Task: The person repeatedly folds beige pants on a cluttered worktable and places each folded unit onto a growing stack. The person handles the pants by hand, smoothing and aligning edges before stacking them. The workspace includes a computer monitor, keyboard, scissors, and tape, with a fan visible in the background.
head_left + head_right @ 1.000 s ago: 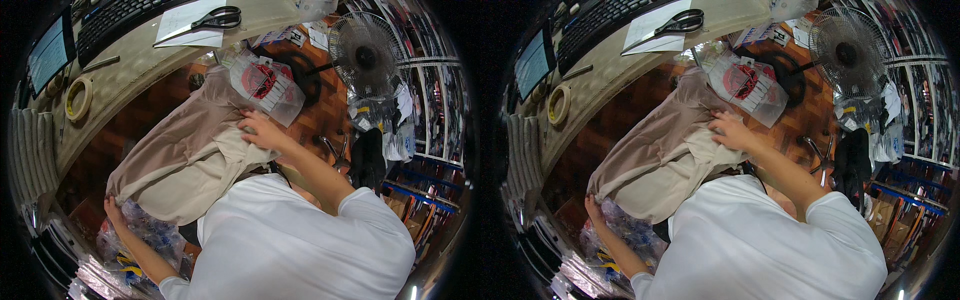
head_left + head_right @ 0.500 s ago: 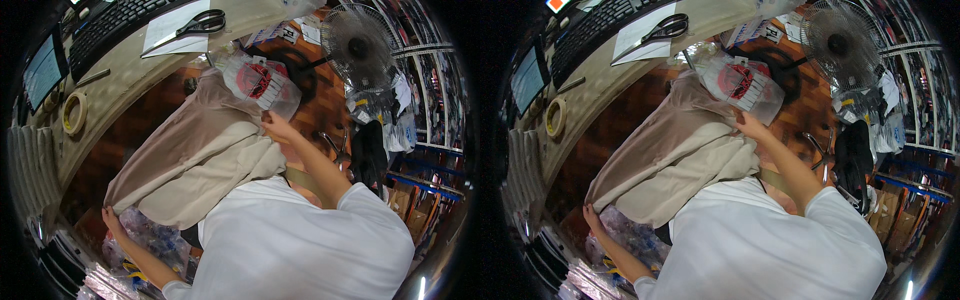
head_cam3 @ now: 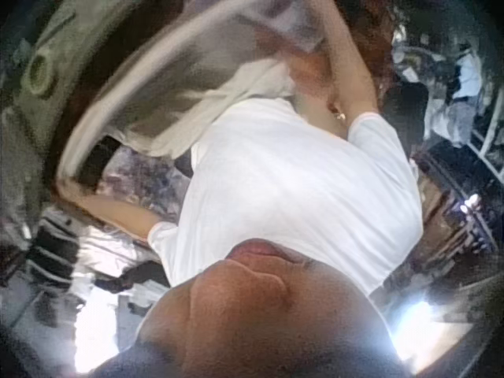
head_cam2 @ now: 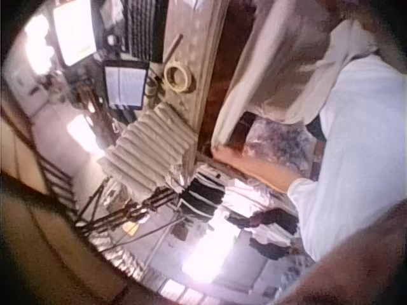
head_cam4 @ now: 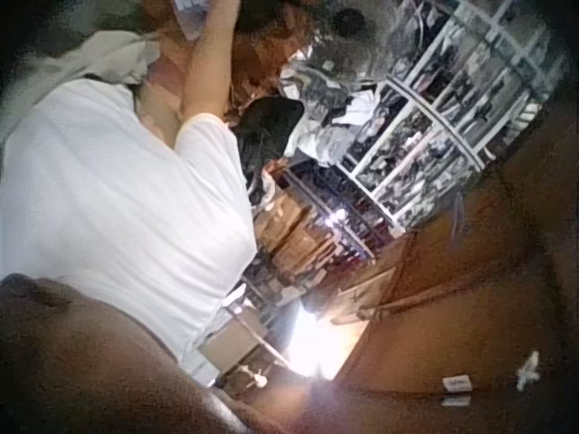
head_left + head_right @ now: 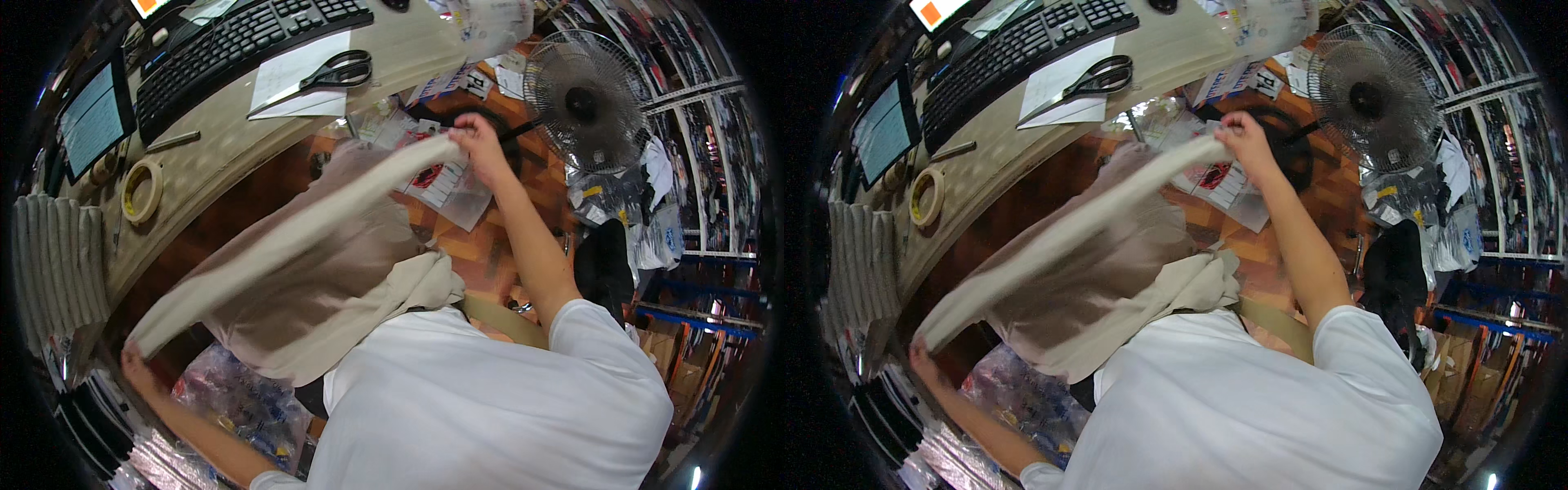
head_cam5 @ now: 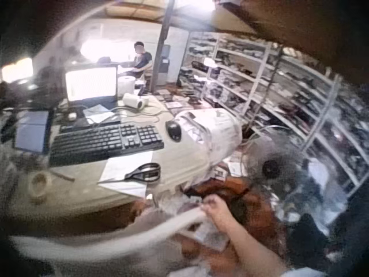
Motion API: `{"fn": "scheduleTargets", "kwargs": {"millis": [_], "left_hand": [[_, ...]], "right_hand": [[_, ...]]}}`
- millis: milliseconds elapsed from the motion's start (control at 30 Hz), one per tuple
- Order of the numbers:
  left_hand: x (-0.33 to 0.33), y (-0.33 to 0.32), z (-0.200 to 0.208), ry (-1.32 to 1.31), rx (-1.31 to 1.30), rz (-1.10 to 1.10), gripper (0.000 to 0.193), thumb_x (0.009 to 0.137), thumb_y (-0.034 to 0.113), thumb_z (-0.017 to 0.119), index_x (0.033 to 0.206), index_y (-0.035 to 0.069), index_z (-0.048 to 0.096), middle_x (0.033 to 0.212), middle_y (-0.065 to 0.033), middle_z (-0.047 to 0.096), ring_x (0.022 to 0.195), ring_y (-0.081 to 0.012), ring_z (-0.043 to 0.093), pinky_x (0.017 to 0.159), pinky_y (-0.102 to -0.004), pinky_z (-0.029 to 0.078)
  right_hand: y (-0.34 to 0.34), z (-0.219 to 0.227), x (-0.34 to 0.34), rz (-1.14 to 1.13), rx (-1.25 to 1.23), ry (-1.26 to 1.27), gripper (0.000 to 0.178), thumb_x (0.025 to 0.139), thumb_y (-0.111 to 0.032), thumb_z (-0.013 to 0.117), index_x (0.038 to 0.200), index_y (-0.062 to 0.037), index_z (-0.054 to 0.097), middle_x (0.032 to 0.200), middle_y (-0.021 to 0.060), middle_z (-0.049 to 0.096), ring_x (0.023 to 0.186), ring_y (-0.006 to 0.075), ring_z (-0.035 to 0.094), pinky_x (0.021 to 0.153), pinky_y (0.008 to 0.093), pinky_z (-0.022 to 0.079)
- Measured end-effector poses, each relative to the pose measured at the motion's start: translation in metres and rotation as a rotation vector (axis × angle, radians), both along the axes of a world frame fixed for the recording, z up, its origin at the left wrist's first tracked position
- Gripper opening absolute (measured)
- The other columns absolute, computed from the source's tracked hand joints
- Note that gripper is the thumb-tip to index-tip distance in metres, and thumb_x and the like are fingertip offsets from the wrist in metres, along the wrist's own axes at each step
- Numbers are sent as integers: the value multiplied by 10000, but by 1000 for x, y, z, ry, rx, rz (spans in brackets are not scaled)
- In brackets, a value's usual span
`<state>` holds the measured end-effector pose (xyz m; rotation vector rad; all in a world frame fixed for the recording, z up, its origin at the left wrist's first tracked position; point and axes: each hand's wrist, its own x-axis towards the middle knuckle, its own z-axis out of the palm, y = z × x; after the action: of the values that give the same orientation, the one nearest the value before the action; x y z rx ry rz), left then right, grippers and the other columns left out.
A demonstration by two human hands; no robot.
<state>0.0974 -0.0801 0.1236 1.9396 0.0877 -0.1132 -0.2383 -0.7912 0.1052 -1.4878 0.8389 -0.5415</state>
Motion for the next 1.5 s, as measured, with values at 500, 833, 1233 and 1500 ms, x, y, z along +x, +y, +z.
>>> {"fn": "scheduleTargets", "kwargs": {"millis": [500,833,1233,1500], "left_hand": [[-233,87,-108,303,536,217,252,880,230,617,1013,25,559,882,-48,586,773,-168,577,701,-325,494],[-216,38,-26,135,-30,427,242,861,142,647,1038,28,529,920,-60,607,780,-143,585,647,-262,484],[-192,-71,-65,-163,471,164,291,842,114,639,1107,18,567,929,-96,613,798,-163,584,729,-273,486],[-201,-304,-52,661,-237,-861,315,916,202,577,1190,58,523,1068,-66,577,912,-134,574,798,-271,477]], "right_hand": [[59,-104,-95,131,-385,469,355,767,-77,697,1067,-34,514,845,17,533,721,108,500,647,229,426],[65,-40,-84,-87,104,200,173,823,-2,611,906,-62,471,859,33,497,713,123,558,598,240,500],[100,-128,100,426,-813,306,317,820,-87,544,1134,-58,580,1173,161,571,1102,341,521,921,408,426],[148,-83,203,1248,-883,693,309,755,-92,554,1059,-72,607,998,147,625,981,344,576,885,428,444]]}}
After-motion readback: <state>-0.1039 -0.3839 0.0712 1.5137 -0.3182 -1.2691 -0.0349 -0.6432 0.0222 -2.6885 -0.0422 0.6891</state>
